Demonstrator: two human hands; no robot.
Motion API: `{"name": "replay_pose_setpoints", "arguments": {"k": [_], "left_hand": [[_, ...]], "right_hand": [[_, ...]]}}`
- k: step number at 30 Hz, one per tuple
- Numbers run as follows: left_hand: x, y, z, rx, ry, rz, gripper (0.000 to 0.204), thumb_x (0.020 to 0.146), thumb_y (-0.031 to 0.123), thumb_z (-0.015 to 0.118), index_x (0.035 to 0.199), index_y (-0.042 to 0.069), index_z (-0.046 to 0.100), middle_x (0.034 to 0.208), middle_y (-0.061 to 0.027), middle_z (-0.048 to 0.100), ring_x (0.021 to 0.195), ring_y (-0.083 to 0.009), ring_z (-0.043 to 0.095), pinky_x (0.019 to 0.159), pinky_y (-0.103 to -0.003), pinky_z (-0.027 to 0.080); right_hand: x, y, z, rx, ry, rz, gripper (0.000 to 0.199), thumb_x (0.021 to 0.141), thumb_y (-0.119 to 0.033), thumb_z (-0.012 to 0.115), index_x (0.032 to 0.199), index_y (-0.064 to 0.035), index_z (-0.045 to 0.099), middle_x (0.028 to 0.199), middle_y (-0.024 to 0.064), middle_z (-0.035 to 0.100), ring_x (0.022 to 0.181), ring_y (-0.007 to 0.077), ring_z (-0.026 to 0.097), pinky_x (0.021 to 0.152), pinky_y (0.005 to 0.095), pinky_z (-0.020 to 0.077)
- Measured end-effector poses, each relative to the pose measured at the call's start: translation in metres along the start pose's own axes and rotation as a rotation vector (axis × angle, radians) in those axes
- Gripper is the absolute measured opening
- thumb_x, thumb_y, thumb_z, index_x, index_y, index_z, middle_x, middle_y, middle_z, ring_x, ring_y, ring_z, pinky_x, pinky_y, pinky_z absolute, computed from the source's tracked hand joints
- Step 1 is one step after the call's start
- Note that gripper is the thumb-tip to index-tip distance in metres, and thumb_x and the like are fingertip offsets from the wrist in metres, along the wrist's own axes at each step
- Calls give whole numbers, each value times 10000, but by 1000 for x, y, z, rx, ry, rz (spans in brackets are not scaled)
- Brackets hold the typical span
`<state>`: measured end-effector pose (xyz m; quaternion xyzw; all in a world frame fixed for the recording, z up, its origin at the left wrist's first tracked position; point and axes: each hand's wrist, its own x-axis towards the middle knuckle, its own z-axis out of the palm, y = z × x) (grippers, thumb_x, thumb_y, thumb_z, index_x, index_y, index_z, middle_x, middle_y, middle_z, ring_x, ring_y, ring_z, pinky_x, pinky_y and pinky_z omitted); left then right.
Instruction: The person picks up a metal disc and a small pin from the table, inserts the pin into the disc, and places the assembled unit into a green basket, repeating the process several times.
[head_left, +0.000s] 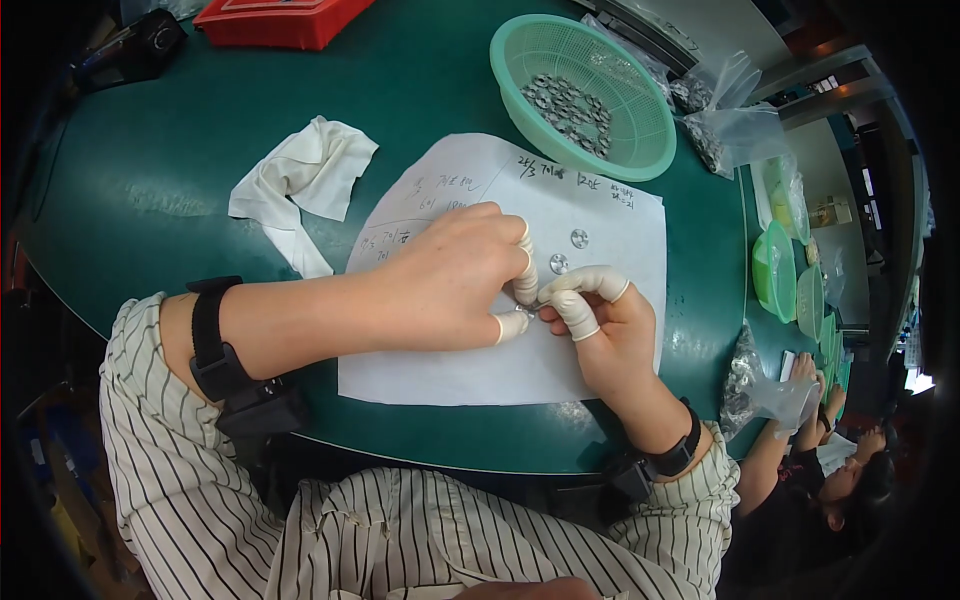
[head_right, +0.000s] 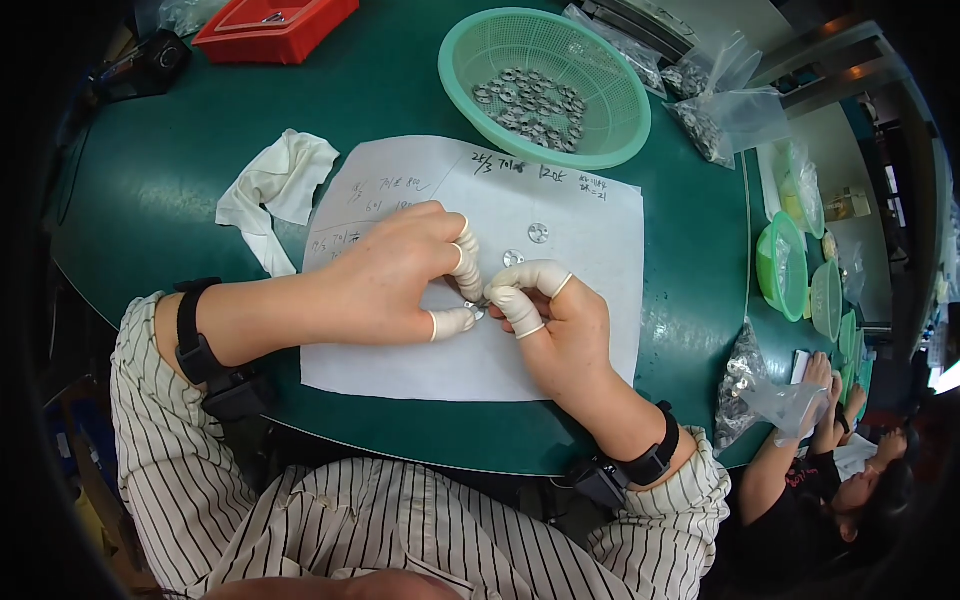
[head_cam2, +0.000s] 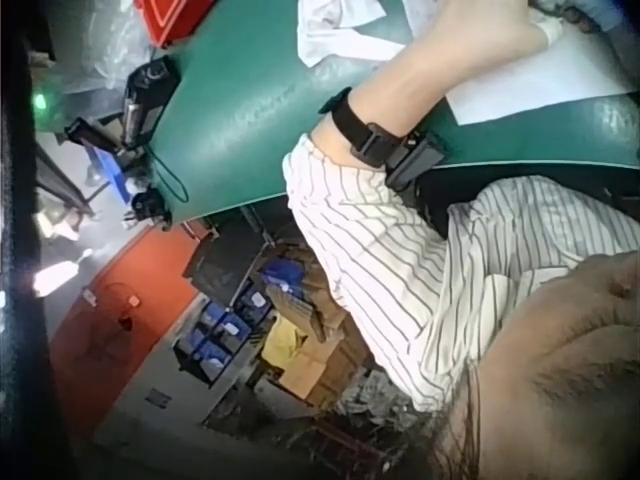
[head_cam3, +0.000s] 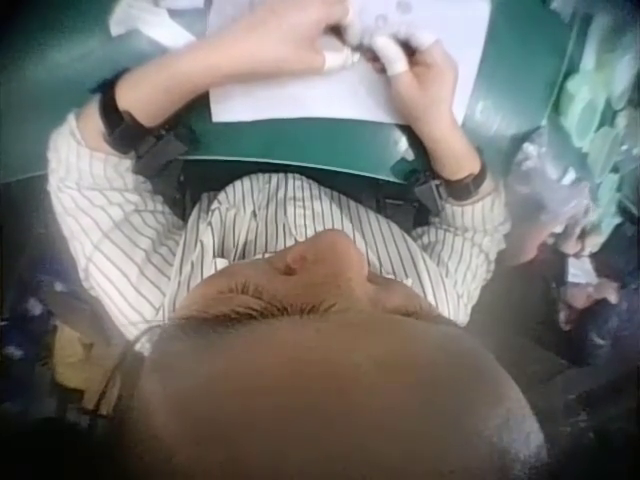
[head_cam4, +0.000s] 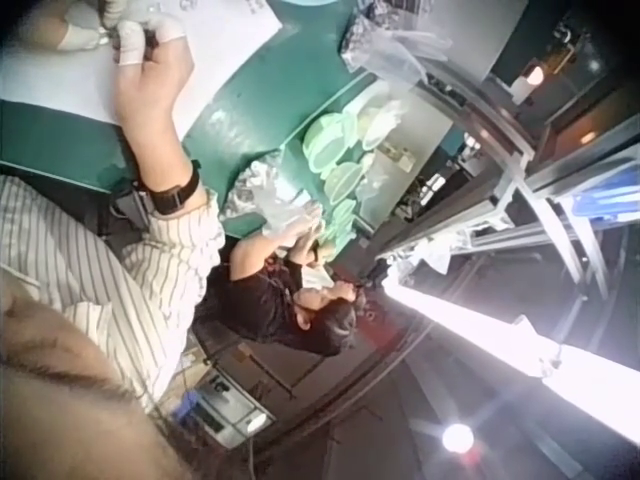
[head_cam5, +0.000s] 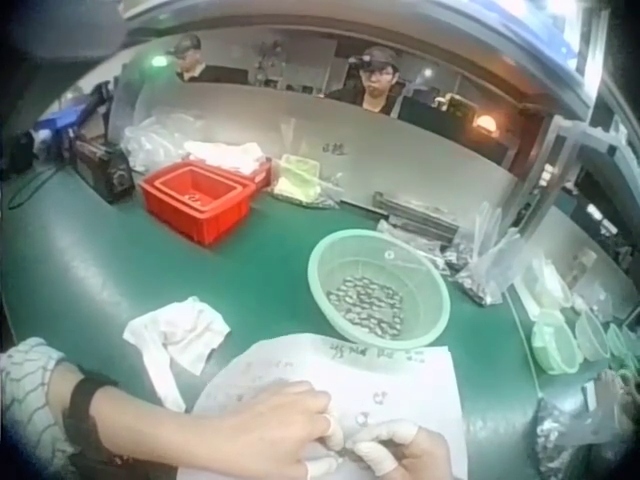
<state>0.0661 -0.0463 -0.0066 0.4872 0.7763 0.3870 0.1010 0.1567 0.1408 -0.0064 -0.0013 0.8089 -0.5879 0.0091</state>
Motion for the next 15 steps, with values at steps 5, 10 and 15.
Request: {"name": "replay_pose_setpoints", "arguments": {"k": [5,10,15], "left_hand": [[0,1,-2,4,0,-1,164,674,153,715,761,38,637,856,-75,530,885,-264,497,777,-360,420],[4,-6,-7,-44,-51,23,129,675,110,712,775,46,660,865,-76,546,893,-269,514,775,-357,439],[6,-9,-8,-51,-54,51,99,685,72,698,779,56,672,855,-73,559,887,-271,527,774,-351,449]], "right_hand": [[1,1,1,-128,14,-48,74,893,-77,590,929,-17,569,869,80,644,736,139,618,641,241,500],[9,-7,2,-540,0,-525,66,799,-26,651,822,-23,590,738,90,606,639,218,591,567,291,473],[10,0,4,-621,4,-613,73,789,-23,655,824,-25,590,719,85,593,613,227,580,551,288,465]]}}
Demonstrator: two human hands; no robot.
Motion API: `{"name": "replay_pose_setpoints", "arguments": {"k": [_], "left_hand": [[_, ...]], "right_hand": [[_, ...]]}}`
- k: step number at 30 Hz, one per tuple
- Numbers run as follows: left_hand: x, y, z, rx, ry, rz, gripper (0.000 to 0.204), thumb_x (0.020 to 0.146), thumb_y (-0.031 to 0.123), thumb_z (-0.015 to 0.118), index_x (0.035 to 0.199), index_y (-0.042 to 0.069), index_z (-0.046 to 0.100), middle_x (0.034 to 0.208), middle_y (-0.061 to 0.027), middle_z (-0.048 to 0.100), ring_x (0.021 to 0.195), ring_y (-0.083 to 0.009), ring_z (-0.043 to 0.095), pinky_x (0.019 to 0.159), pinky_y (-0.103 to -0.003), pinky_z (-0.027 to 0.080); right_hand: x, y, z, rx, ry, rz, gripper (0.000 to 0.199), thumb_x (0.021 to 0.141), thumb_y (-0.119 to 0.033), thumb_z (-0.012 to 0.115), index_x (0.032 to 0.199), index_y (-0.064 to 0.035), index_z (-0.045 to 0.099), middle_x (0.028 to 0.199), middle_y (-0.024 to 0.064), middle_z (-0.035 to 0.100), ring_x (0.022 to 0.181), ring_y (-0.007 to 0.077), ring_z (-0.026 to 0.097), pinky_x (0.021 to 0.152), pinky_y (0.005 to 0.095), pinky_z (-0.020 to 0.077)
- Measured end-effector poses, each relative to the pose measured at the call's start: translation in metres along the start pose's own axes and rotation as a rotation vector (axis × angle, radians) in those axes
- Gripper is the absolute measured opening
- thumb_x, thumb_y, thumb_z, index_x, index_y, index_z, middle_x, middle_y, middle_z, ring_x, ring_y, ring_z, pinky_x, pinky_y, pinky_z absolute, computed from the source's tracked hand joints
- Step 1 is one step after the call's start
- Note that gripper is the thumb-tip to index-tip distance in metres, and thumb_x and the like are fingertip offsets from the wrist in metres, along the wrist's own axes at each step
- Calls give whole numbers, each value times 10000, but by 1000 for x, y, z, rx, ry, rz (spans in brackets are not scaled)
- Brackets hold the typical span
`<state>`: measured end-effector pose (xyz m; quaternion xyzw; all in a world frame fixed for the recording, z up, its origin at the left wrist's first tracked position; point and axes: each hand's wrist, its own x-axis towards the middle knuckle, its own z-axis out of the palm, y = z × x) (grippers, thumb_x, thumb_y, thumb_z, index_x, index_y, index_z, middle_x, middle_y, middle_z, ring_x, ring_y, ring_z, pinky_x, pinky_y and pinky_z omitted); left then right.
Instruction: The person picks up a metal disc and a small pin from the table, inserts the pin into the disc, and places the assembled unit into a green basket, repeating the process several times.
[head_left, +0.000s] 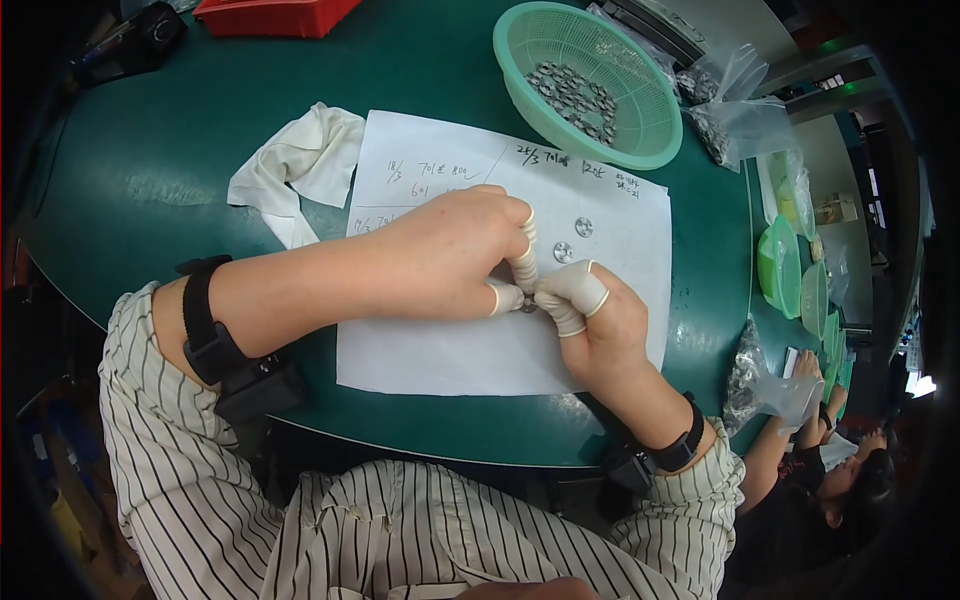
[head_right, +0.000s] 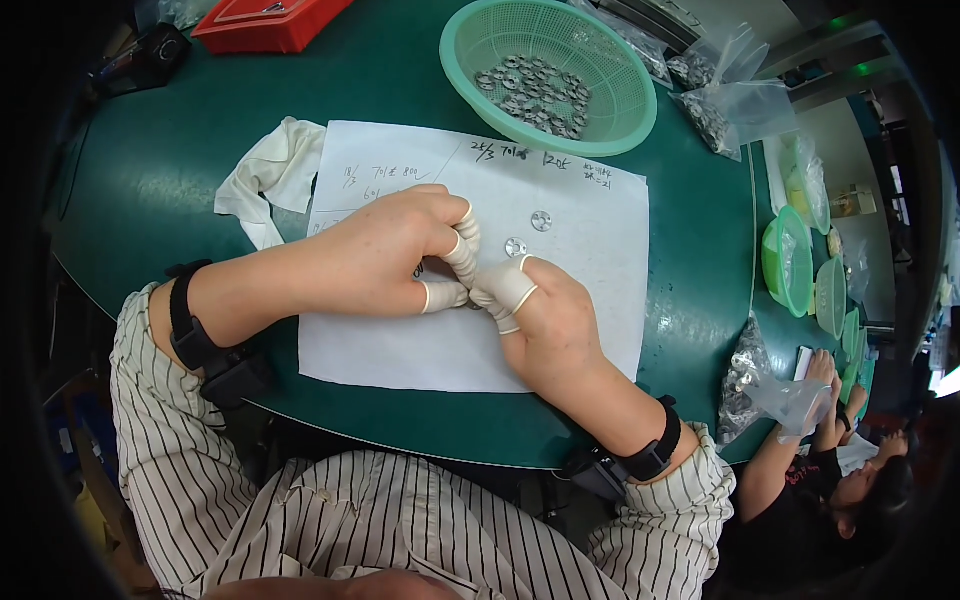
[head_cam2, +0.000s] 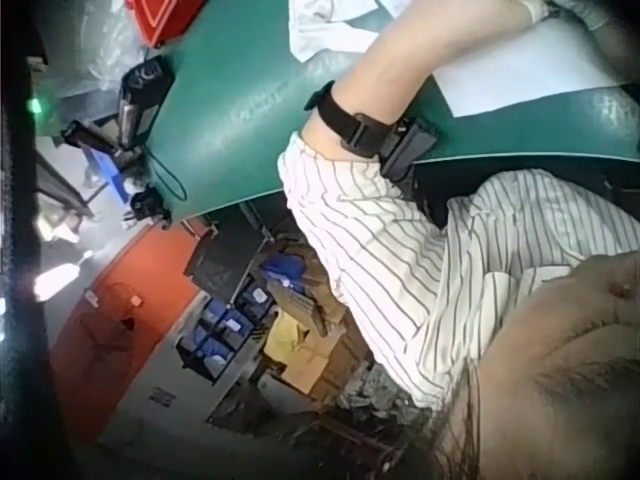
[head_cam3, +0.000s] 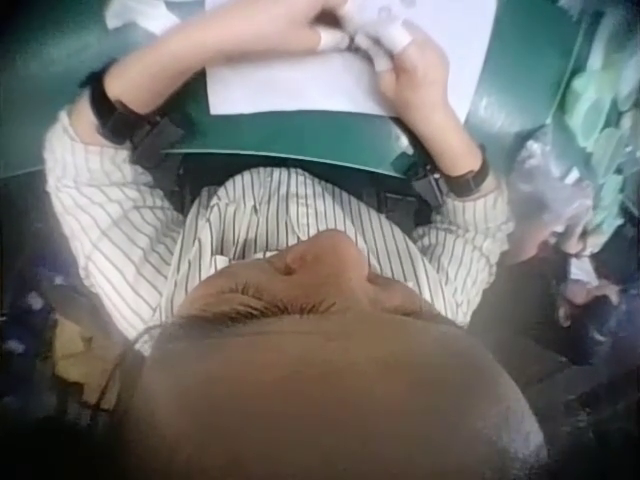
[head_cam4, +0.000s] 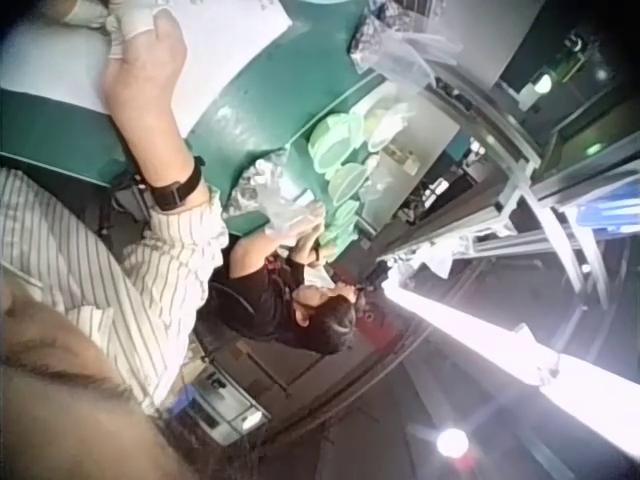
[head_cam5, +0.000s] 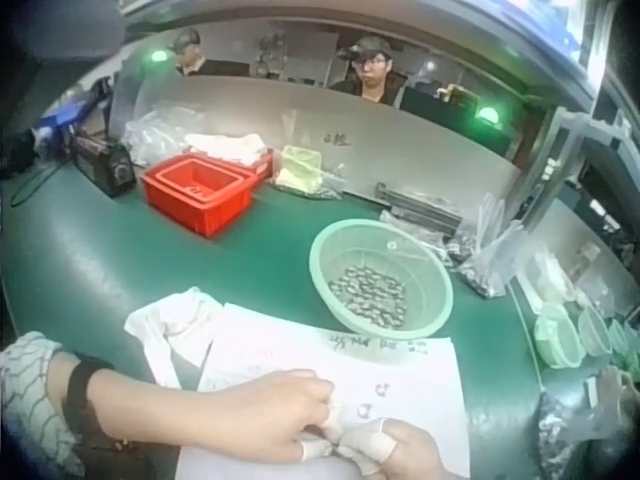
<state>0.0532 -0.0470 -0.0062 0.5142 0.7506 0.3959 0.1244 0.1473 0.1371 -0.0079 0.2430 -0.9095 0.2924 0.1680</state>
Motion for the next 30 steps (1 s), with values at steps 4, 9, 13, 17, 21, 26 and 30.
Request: {"name": "replay_pose_setpoints", "arguments": {"k": [4,9,13,17,21,26,30], "left_hand": [[0,4,-1,10,-19,-52,100,677,76,704,768,54,667,842,-70,559,887,-269,529,773,-348,448],[-1,3,2,8,3,-24,87,673,77,700,745,54,657,831,-63,558,872,-261,533,758,-345,447],[-1,2,3,-9,24,10,83,674,80,698,744,60,659,827,-59,557,859,-256,533,750,-345,447],[0,0,3,3,19,4,78,674,85,695,740,63,661,823,-56,555,849,-255,532,745,-347,445],[0,2,2,18,0,-13,71,678,85,686,741,63,663,826,-57,556,854,-258,532,751,-347,443],[-2,0,1,1,2,-28,74,682,83,680,753,66,669,838,-57,556,871,-256,529,763,-347,443],[1,0,-3,-28,-55,-47,87,691,91,686,772,63,674,851,-63,559,888,-256,528,778,-347,447]], "right_hand": [[1,0,0,44,-7,36,76,791,-24,650,838,-25,589,722,82,588,612,233,575,549,288,463],[-4,2,-2,129,47,111,42,846,-33,615,851,-14,578,731,61,587,612,157,559,555,261,455],[-9,-5,-6,341,113,292,44,898,-40,568,869,-6,567,755,39,587,639,79,529,573,216,444],[-10,-3,-2,328,31,299,36,898,-35,569,881,-3,565,773,41,595,641,77,531,579,201,443],[-11,-1,-2,296,-30,274,40,890,-33,581,881,2,567,785,50,604,654,88,545,588,210,450],[-6,-4,-1,250,-49,234,37,877,-28,595,866,2,575,762,56,608,652,101,556,586,225,455],[-2,-9,1,85,-21,50,65,799,-3,649,825,-7,589,711,76,594,606,172,566,551,260,456]]}}
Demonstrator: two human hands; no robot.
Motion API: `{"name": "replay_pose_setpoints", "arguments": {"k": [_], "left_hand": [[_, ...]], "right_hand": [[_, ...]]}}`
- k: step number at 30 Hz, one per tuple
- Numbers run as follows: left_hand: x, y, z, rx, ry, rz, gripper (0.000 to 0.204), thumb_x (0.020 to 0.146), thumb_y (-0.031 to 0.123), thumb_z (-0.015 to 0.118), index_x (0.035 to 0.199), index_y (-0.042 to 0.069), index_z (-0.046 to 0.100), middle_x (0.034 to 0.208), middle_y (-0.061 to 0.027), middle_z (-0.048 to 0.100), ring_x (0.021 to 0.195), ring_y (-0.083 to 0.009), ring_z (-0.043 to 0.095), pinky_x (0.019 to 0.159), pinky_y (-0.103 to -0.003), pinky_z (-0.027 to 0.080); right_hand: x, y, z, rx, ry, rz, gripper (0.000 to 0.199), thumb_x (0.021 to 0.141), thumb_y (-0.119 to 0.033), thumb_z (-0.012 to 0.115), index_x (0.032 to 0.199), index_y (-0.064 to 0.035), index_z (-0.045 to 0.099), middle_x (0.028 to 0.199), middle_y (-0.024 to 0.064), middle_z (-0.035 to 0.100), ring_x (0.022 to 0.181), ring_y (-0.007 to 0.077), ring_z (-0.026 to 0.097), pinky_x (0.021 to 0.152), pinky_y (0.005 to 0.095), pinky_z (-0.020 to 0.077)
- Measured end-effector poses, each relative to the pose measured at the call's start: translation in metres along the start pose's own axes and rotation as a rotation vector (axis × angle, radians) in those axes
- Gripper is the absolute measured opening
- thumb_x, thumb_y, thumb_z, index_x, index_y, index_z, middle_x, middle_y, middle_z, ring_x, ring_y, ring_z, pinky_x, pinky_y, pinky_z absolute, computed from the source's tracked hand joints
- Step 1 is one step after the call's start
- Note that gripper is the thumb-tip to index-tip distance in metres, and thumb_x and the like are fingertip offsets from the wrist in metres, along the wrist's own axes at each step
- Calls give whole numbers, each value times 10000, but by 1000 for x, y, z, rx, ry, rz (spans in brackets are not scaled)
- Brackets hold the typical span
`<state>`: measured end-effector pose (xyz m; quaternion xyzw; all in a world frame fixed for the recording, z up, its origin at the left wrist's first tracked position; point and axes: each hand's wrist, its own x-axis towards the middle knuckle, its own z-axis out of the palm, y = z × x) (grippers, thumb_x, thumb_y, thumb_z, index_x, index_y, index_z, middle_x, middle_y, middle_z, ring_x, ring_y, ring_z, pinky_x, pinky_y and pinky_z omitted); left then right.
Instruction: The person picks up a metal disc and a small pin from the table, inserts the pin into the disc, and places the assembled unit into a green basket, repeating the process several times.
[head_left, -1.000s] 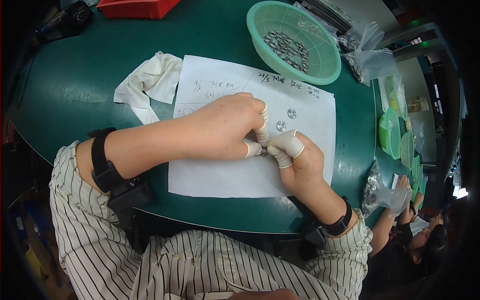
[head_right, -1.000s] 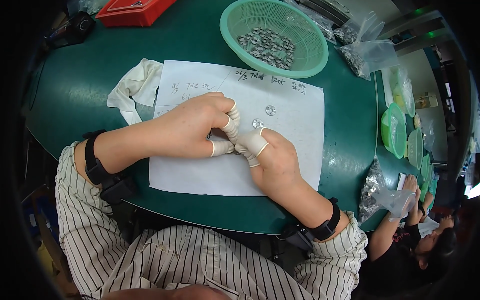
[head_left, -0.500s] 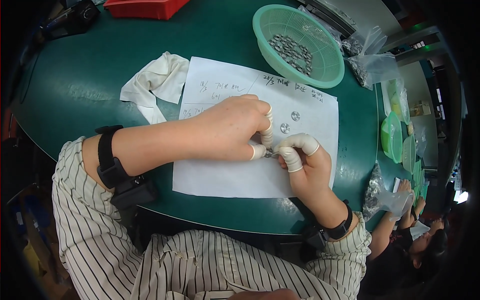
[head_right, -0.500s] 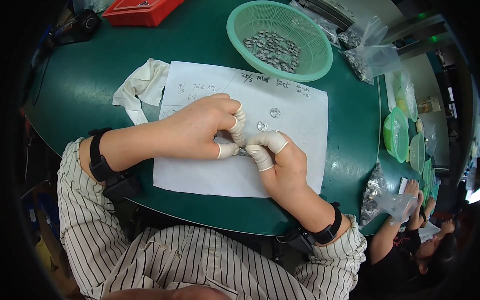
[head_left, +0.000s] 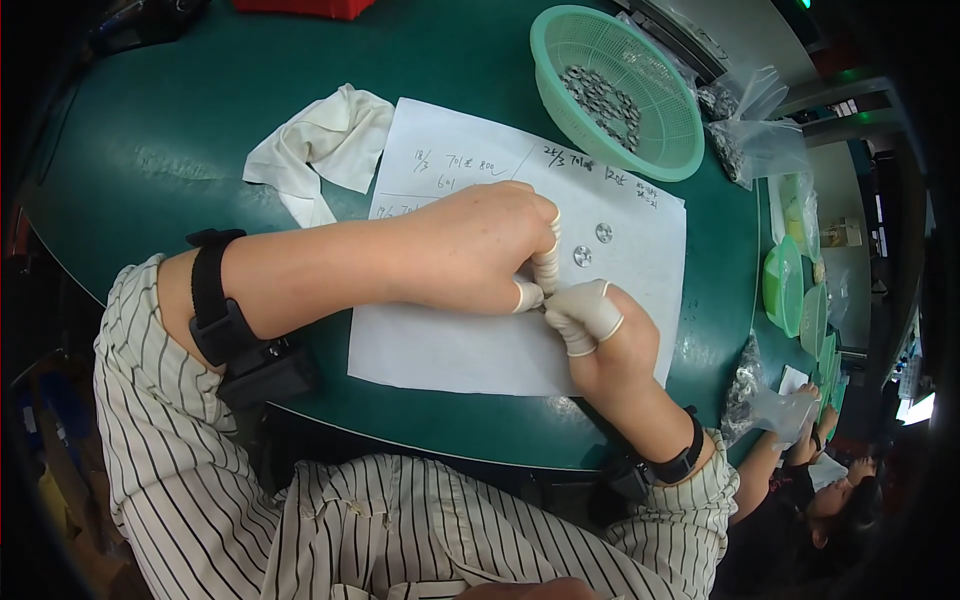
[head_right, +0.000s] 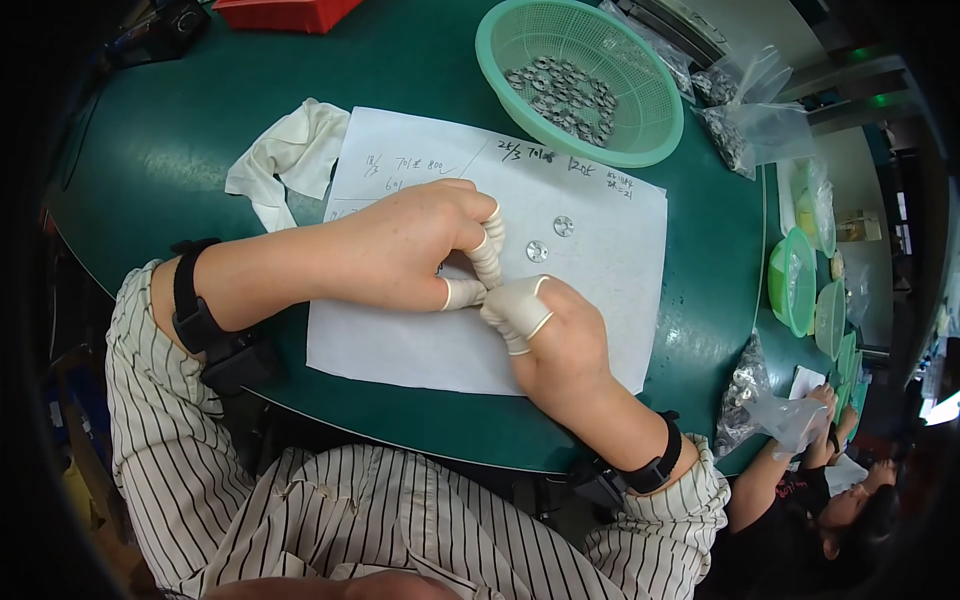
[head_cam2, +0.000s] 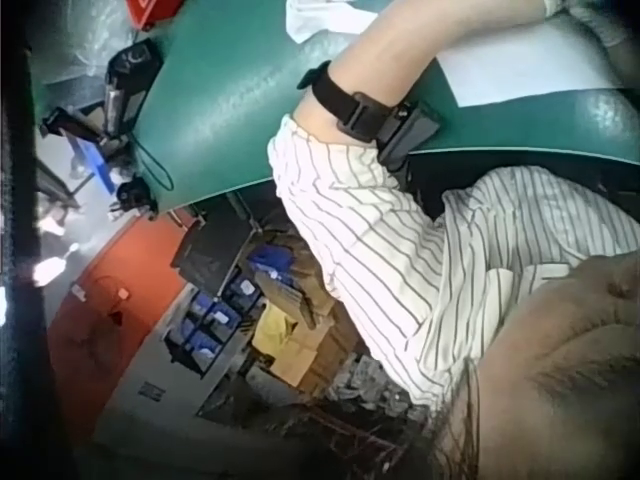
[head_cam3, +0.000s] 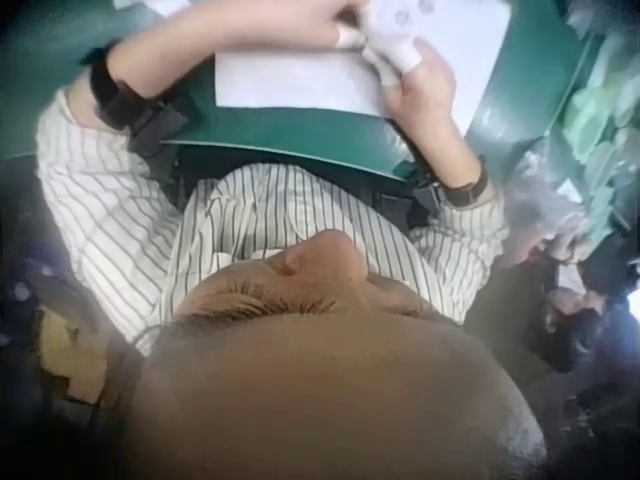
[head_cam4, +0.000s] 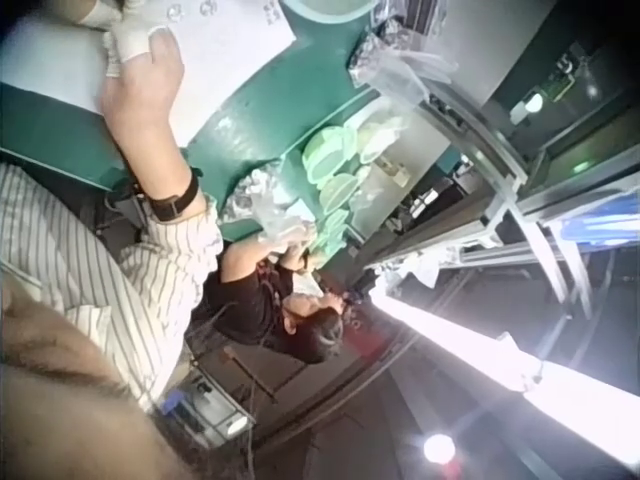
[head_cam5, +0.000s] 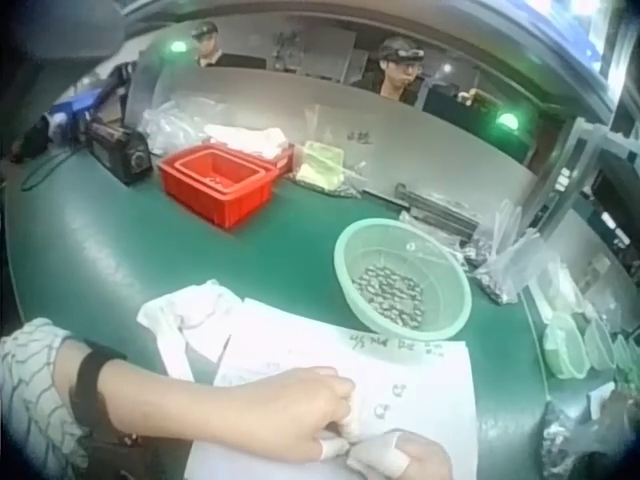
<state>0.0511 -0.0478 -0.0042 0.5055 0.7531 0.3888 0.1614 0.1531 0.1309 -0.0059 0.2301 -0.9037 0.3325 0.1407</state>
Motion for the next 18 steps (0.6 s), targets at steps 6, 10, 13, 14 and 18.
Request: {"name": "replay_pose_setpoints", "arguments": {"k": [6,10,13,14,18], "left_hand": [[0,2,-3,-17,16,-2,123,693,103,670,785,23,685,828,-112,589,904,-279,552,789,-370,462],[1,0,0,-11,-19,-5,118,682,81,710,788,58,665,861,-67,557,900,-262,523,792,-347,442],[-1,6,3,33,9,31,124,678,110,727,762,56,655,873,-64,558,896,-263,518,796,-347,435],[-1,8,5,67,30,30,140,678,126,736,766,57,651,871,-62,553,890,-261,514,793,-350,431],[-1,9,6,97,48,37,175,685,167,754,774,63,646,851,-58,531,861,-255,500,776,-361,423]], "right_hand": [[2,2,2,-41,15,-133,112,742,-8,682,815,-14,597,705,87,588,598,233,568,535,296,458],[0,3,1,-9,19,-100,111,748,-16,682,821,-22,599,713,91,593,604,241,570,542,295,459],[0,1,-2,25,21,-66,76,787,-25,663,822,-21,596,721,83,596,614,205,578,555,290,462],[1,-1,-4,26,31,-68,76,787,-25,663,822,-21,596,721,83,596,614,205,578,555,290,462],[-4,-2,-13,149,114,171,64,887,-69,596,877,-8,579,785,51,612,673,103,565,595,247,467]]}}
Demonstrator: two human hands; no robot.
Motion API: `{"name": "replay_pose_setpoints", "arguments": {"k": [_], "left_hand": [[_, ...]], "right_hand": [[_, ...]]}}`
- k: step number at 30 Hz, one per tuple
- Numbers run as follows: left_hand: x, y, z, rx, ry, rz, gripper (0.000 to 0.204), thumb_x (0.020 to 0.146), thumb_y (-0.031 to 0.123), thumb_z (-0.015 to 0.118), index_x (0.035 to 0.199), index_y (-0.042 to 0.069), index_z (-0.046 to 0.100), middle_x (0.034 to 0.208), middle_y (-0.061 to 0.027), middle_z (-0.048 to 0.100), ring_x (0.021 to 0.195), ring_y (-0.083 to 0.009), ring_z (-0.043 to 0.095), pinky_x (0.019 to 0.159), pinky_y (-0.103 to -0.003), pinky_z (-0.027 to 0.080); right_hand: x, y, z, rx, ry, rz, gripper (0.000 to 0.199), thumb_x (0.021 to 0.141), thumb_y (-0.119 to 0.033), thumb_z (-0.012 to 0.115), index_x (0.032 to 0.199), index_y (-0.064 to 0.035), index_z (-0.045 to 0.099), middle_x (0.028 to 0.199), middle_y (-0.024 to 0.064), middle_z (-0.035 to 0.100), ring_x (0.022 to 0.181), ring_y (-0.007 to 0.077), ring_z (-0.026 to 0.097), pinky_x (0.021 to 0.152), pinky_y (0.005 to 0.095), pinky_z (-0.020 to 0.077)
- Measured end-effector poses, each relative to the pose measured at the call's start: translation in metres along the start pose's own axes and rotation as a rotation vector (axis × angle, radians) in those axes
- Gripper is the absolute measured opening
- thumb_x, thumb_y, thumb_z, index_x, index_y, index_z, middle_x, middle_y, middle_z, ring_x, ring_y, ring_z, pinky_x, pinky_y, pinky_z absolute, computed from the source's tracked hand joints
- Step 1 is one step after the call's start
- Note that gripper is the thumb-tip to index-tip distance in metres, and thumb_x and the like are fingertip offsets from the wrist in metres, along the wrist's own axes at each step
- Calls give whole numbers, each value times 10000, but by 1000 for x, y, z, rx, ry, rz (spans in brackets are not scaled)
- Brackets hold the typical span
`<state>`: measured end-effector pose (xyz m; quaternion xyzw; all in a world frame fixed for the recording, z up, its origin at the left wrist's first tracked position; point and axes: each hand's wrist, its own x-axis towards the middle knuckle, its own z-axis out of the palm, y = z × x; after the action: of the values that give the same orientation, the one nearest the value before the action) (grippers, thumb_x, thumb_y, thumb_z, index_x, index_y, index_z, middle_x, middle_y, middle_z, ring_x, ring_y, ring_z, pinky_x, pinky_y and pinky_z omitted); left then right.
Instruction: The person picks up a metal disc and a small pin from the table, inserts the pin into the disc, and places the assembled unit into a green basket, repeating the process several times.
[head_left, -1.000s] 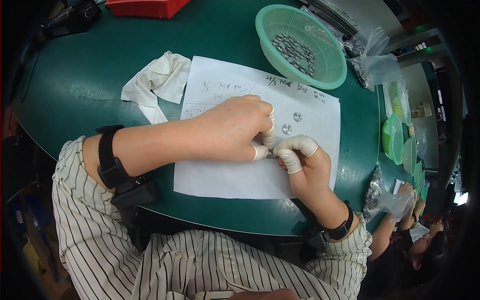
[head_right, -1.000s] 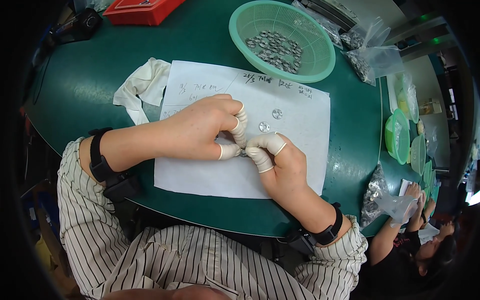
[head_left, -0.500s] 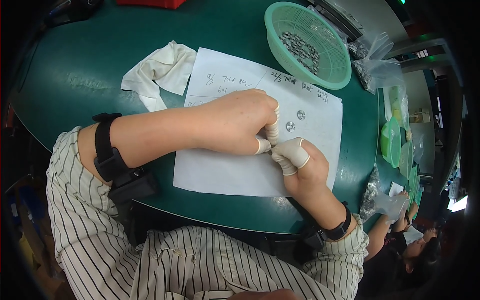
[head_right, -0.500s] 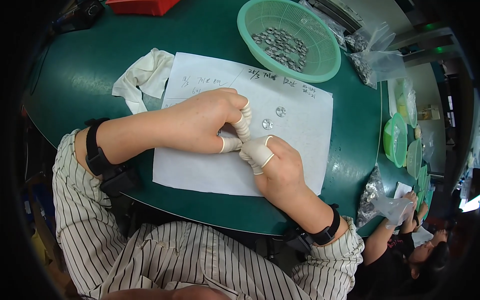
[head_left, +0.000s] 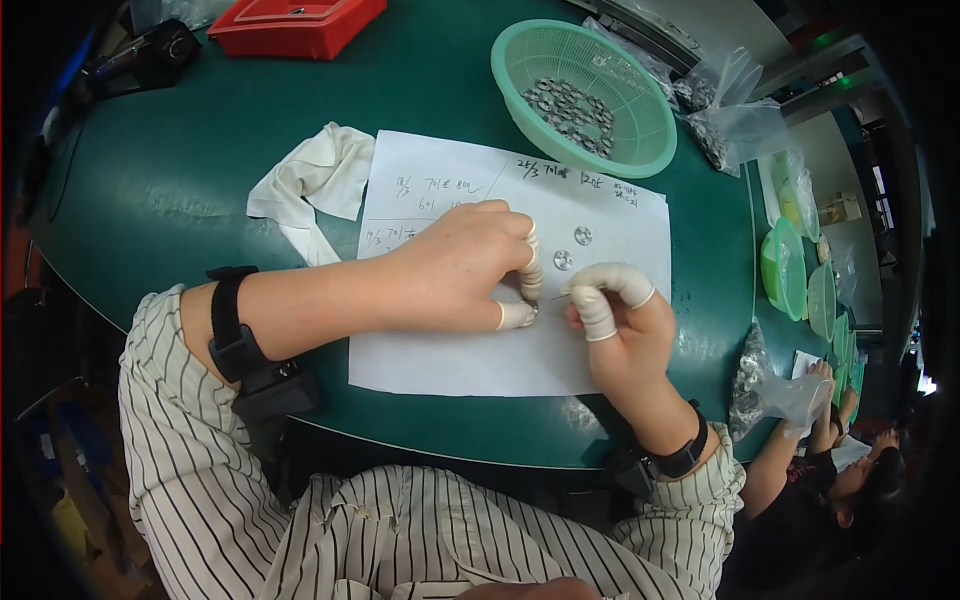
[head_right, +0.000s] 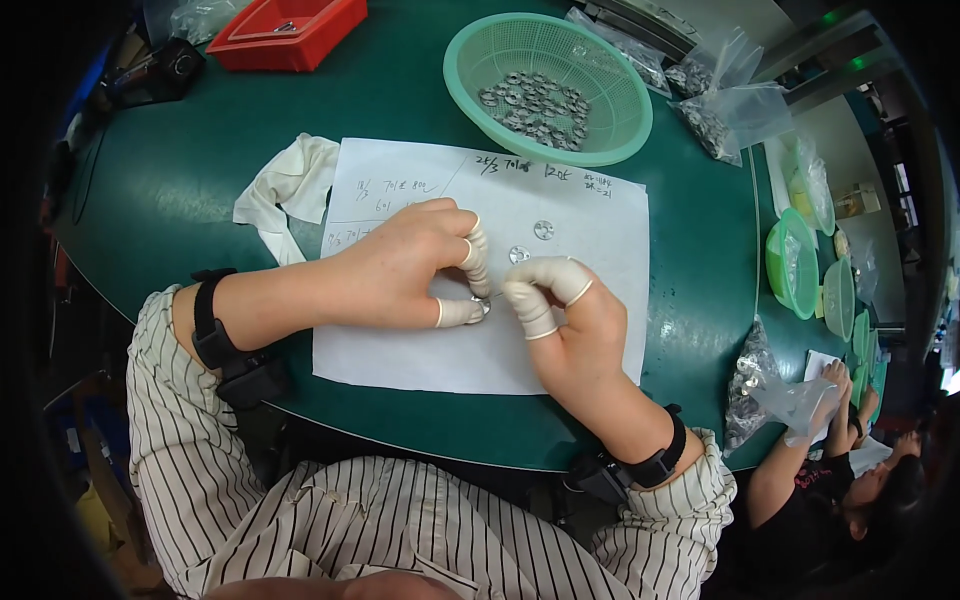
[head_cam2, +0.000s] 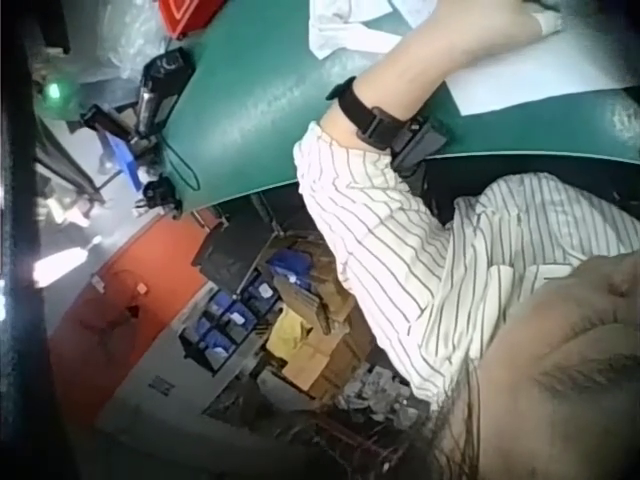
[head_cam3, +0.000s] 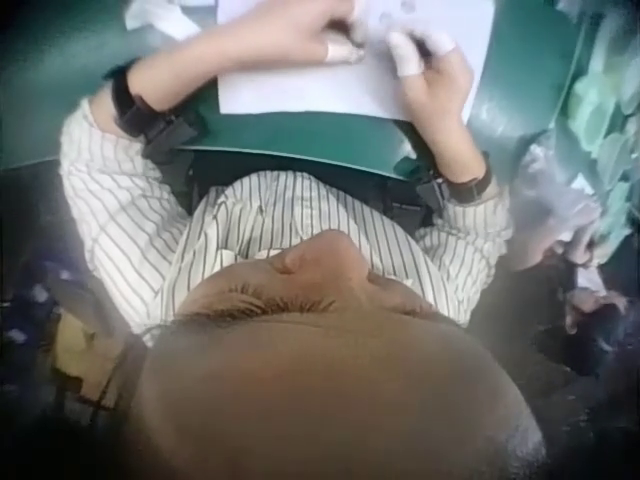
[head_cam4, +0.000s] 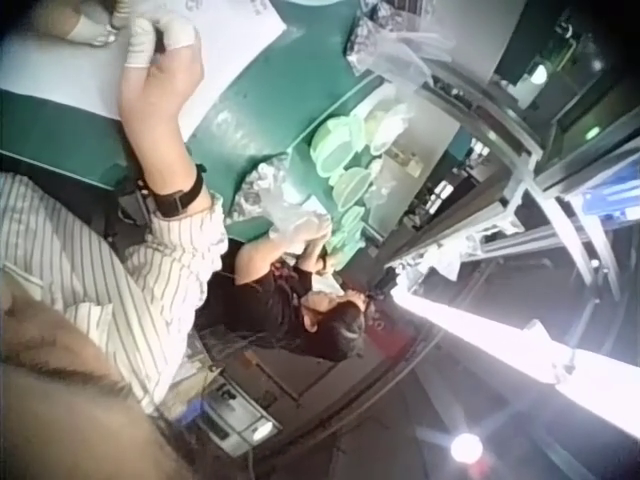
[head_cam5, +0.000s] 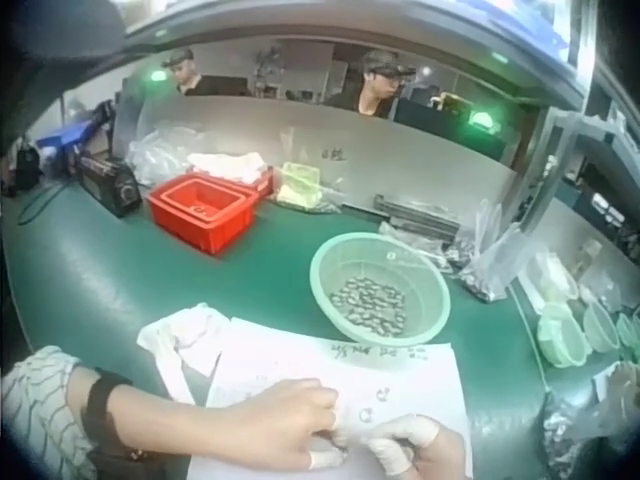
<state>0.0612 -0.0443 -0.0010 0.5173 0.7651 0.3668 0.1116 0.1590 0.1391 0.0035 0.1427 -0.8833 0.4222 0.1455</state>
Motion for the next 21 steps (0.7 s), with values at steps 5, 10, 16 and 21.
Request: {"name": "replay_pose_setpoints", "arguments": {"k": [5,10,16,21], "left_hand": [[1,-4,-1,-64,2,25,172,684,177,762,758,66,654,824,-56,527,856,-248,499,767,-356,424],[-1,-1,-4,-7,-30,-30,165,672,181,768,731,67,665,784,-45,537,843,-235,513,758,-344,426],[0,-5,-1,-30,-6,4,161,657,184,770,692,70,662,744,-37,547,799,-231,526,750,-335,422],[-1,-7,0,-37,-5,11,182,648,188,777,674,66,644,733,-45,545,793,-232,524,736,-337,424]], "right_hand": [[1,7,2,389,-1,383,72,904,-77,575,931,-11,568,842,52,616,681,94,557,605,220,466],[-3,12,5,278,-97,286,66,910,-64,563,942,-7,561,860,56,623,692,87,552,617,214,467],[-2,14,9,174,-127,229,59,898,-58,582,929,-7,578,816,33,626,672,79,558,595,209,463],[3,8,10,33,-116,156,37,859,-39,615,874,-16,589,757,40,621,649,112,578,564,232,462]]}}
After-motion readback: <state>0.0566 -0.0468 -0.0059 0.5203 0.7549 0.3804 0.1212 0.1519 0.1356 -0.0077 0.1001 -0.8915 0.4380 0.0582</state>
